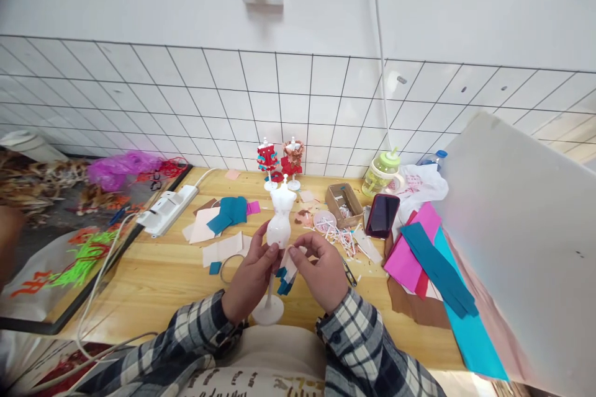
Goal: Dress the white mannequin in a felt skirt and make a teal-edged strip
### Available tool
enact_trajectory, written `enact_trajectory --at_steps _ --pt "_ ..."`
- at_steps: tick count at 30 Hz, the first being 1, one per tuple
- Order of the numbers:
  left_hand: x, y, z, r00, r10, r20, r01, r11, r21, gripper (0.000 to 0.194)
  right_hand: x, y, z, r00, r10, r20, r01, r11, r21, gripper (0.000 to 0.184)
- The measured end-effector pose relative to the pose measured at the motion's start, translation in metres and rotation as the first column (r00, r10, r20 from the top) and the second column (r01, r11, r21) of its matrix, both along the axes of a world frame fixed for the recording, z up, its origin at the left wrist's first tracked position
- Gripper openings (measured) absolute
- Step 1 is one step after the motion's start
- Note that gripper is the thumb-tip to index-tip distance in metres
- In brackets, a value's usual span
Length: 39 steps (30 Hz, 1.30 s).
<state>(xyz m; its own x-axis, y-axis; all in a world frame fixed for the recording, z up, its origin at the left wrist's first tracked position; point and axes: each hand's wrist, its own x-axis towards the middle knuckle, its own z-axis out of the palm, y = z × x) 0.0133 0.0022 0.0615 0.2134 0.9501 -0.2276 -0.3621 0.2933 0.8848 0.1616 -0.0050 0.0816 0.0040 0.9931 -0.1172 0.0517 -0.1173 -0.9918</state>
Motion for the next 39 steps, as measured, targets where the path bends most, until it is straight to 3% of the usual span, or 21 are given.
enact_trajectory --at_steps 6,24,31,35,39 --pt "-0.001 -0.002 0.003 0.995 -0.005 -0.095 0.011 0.998 0.054 0.055 -0.002 -0.002 0.002 0.998 -0.013 0.065 0.012 1.0 0.012 0.03" --pt "-0.002 -0.011 0.005 0.994 -0.103 0.026 0.101 0.993 0.063 0.048 0.0 -0.004 -0.002 0.996 -0.019 0.086 0.018 1.0 0.017 0.028" --pt "-0.002 -0.012 -0.002 0.995 -0.092 0.034 0.089 0.993 0.08 0.045 0.004 -0.005 -0.01 0.998 -0.03 0.063 0.031 0.999 -0.023 0.03" --pt "-0.004 -0.01 -0.008 0.989 -0.139 -0.046 0.144 0.982 0.123 0.051 0.002 -0.007 -0.021 0.999 0.015 0.041 -0.012 0.996 -0.09 0.03" --pt "-0.006 -0.01 -0.008 0.978 -0.099 -0.184 0.118 0.988 0.096 0.04 -0.006 -0.011 -0.025 0.998 0.059 -0.011 -0.06 0.992 -0.113 0.033"
